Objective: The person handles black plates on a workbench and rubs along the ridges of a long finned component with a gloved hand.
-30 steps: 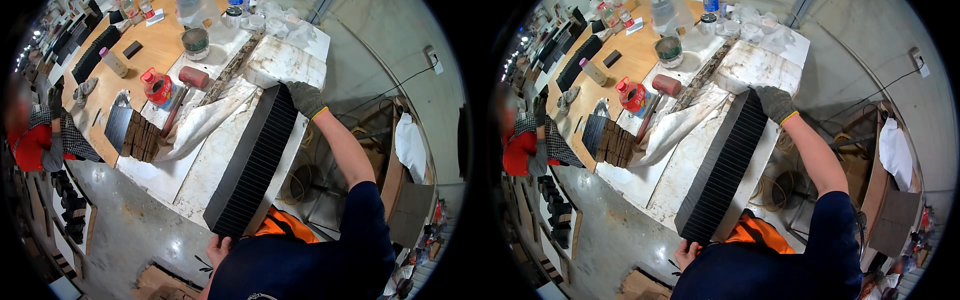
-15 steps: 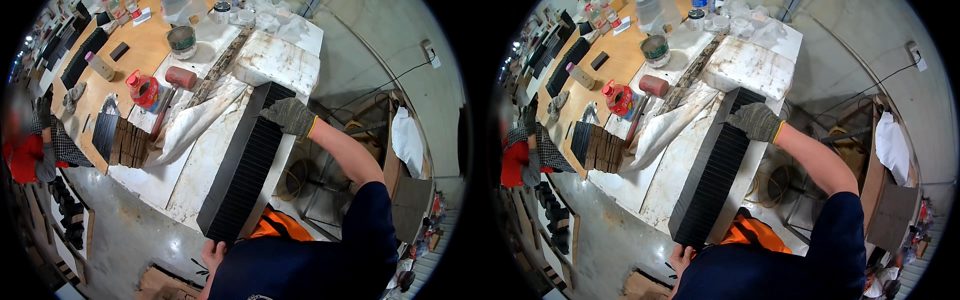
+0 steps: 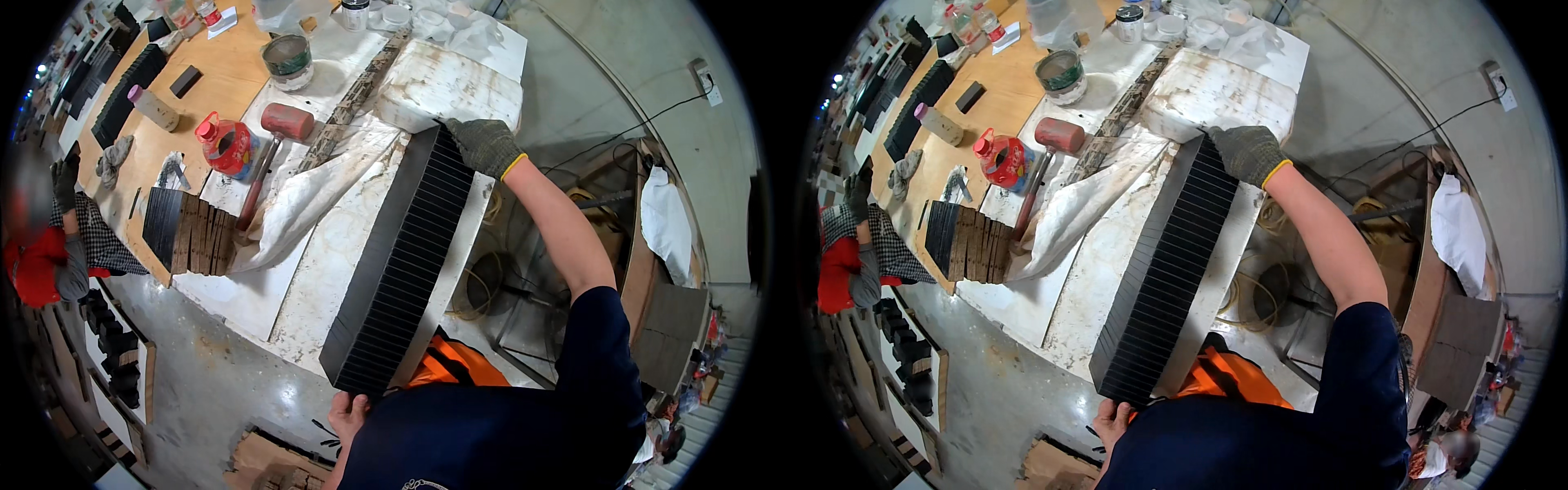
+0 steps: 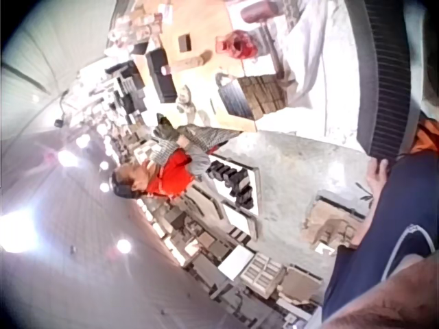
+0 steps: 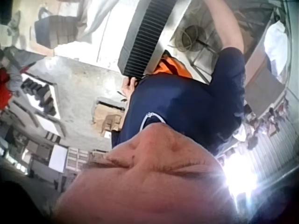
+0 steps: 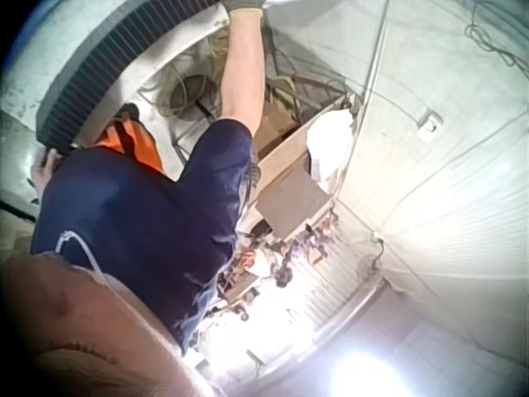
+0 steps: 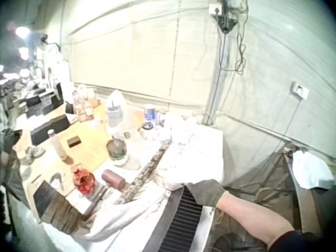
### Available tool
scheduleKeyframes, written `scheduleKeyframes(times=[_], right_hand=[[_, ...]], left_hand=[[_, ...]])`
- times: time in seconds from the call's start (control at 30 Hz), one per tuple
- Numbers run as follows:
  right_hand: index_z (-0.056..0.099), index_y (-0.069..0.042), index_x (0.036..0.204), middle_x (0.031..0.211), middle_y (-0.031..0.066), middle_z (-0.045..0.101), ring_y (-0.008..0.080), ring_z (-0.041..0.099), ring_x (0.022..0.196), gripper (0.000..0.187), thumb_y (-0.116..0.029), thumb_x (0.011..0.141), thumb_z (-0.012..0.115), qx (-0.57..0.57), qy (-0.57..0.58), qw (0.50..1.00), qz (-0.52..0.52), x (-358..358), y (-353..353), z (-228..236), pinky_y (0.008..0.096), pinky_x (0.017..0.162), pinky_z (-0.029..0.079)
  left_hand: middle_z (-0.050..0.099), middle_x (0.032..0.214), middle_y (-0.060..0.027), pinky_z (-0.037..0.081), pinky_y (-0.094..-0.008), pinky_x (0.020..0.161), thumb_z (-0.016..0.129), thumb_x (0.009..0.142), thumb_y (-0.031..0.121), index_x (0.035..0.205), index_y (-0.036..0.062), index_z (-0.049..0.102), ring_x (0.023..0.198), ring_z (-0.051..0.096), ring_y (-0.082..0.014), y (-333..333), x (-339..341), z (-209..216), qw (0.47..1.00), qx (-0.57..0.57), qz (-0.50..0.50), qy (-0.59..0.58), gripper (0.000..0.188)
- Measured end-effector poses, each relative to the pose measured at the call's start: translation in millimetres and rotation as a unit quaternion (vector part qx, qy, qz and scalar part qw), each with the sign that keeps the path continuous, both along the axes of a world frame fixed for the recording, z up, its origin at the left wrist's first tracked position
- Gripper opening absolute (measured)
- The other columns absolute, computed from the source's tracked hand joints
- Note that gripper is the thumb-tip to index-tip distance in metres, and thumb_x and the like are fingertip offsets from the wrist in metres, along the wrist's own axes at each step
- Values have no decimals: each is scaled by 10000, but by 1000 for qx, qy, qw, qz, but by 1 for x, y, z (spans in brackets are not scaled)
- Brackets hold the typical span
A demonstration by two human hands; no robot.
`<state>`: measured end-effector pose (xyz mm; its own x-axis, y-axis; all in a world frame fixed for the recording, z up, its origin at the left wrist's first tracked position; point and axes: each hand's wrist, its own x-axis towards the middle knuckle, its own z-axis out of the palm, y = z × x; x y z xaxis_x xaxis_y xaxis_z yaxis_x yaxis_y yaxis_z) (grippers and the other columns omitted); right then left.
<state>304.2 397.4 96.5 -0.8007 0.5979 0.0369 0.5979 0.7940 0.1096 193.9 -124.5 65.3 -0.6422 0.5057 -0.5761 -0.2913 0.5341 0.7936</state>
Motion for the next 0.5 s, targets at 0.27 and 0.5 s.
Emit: scheduleKeyframes(times=[0.27, 0.5], right_hand=[[487, -41, 1251, 626, 113, 594, 296, 607, 552, 411, -136, 851, 488, -53, -59, 971, 227, -15, -78, 15, 418, 450, 468], [514, -113, 1242, 699, 124, 639, 308, 620, 579, 399, -148, 845, 495, -19, -19, 999, 30, 2, 7, -8, 428, 461, 451]], left_hand=[[427, 641, 5, 384, -241, 512, 675, 852, 72, 674, 55, 399, 567, 423, -81, -8, -1, -8, 999, 14, -12, 35, 329], [378, 654, 22, 368, -238, 510, 685, 847, 75, 677, 57, 381, 580, 396, -79, 4, -1, 2, 1000, 18, 2, -16, 349]])
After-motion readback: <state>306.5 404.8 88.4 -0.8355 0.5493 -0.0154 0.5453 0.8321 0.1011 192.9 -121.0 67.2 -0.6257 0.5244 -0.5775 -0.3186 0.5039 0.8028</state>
